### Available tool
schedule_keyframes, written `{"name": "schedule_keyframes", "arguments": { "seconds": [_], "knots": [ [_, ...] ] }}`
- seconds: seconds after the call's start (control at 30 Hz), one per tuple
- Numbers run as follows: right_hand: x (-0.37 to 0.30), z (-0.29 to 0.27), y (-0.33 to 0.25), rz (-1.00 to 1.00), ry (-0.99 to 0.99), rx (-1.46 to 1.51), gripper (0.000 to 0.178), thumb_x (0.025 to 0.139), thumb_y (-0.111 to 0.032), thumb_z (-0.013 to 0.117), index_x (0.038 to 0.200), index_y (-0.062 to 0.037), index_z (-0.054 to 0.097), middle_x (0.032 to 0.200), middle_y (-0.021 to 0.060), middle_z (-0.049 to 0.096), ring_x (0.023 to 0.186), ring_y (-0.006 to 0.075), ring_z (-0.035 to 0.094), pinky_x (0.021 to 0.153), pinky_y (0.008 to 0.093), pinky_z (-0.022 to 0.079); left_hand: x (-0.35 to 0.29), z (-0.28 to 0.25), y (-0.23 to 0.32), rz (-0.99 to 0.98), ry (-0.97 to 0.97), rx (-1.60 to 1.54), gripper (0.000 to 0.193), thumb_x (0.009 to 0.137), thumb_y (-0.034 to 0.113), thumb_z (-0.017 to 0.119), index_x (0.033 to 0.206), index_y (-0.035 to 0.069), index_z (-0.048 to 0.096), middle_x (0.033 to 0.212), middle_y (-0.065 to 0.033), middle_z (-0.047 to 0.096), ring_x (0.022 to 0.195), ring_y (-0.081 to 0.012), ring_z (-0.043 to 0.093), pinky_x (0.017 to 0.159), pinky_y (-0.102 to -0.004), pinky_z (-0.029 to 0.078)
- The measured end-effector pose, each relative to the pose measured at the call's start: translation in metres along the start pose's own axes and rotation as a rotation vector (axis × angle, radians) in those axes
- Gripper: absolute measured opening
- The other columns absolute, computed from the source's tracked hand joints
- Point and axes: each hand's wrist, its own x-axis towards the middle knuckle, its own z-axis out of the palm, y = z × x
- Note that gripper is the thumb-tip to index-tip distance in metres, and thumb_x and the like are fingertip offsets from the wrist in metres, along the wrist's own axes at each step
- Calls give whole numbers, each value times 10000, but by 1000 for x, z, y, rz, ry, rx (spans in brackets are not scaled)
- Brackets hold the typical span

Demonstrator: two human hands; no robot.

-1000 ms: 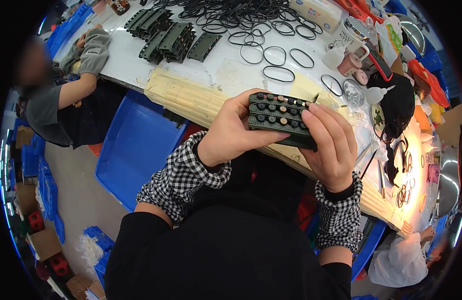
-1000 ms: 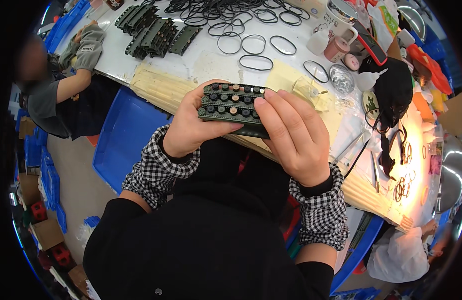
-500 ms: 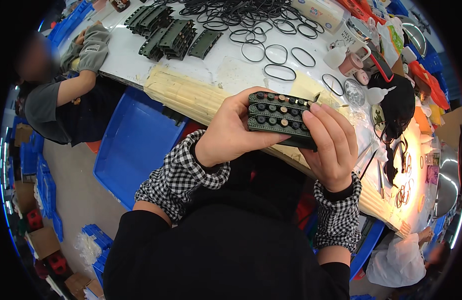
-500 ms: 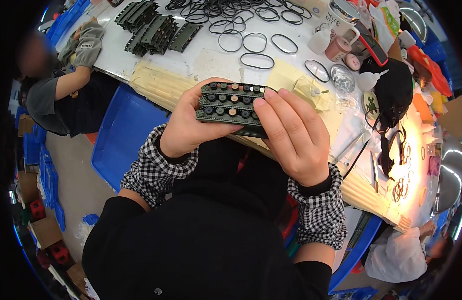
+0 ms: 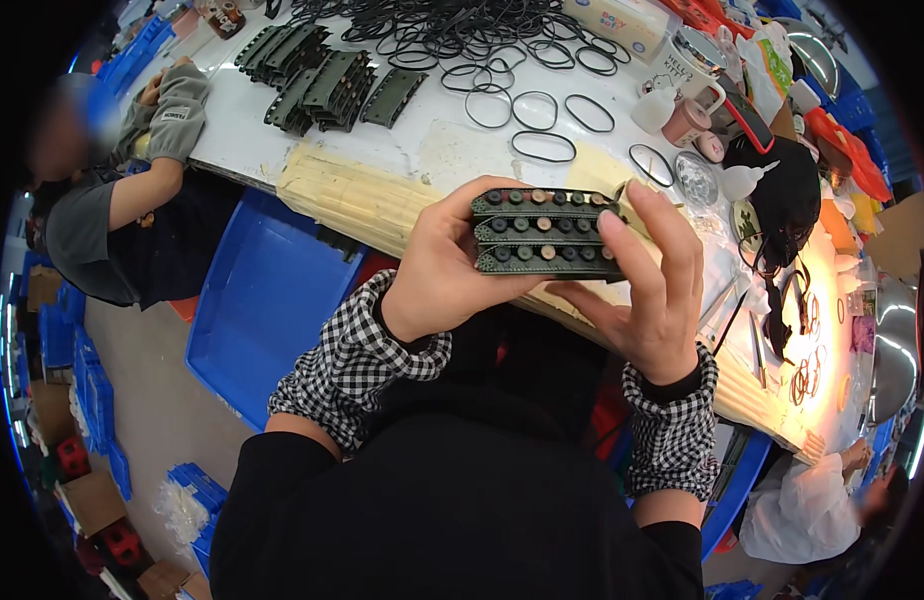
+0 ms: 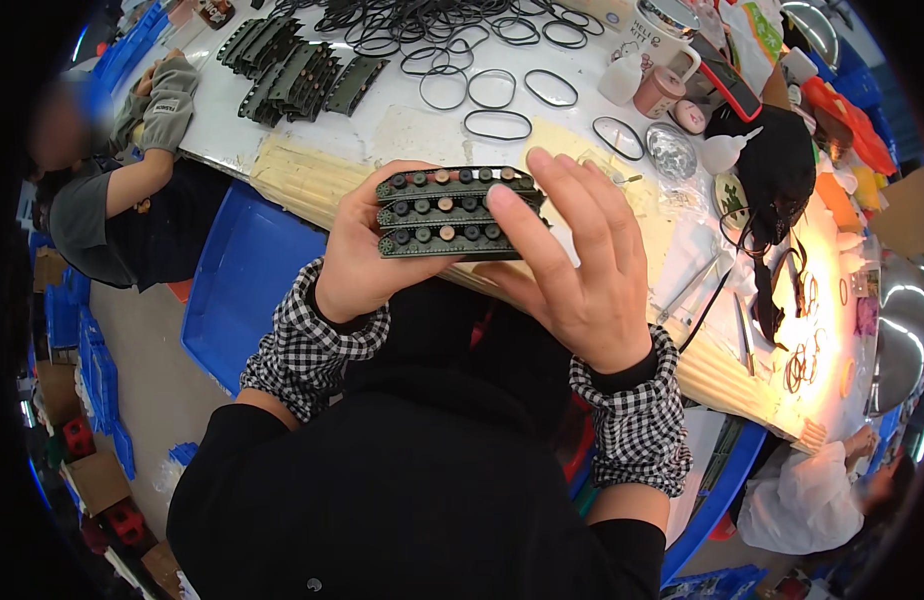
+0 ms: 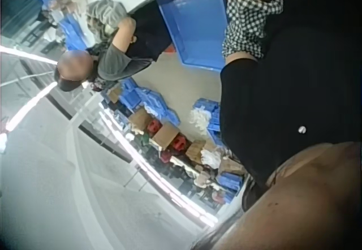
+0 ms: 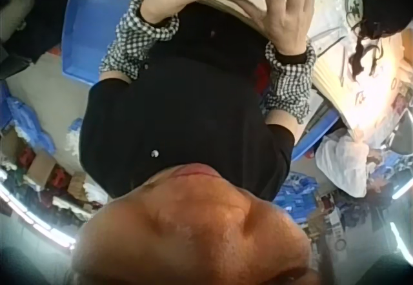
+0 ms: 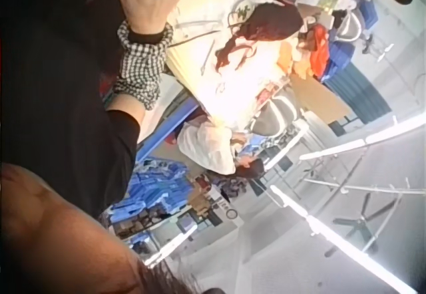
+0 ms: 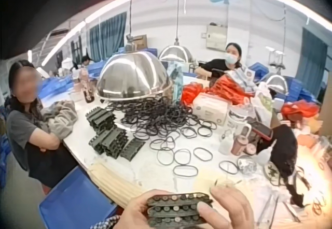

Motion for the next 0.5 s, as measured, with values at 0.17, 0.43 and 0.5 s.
{"name": "schedule_keyframes", "arguments": {
  "seconds": [0.17,0.43,0.5],
  "knots": [
    [-5,-20,6,246,41,116,837,674,-362,848,1346,-19,485,1343,199,492,1200,342,499,987,427,434,0,-14,-5,62,-9,113,584,725,-120,733,1248,-26,489,1153,-98,625,1038,-143,634,890,-272,532],
    [-24,-31,44,599,162,-28,118,841,-32,682,956,-6,695,838,92,666,781,212,607,727,309,450,9,-12,-20,132,-61,165,577,724,-129,720,1249,-30,501,1155,-110,627,1040,-152,636,894,-275,529],
    [-27,-28,53,615,120,-65,115,827,-63,704,937,-30,695,805,83,646,771,241,582,706,330,439,12,-8,-22,139,-42,183,577,722,-129,718,1249,-33,505,1158,-114,625,1050,-157,633,892,-274,529]
  ]
}}
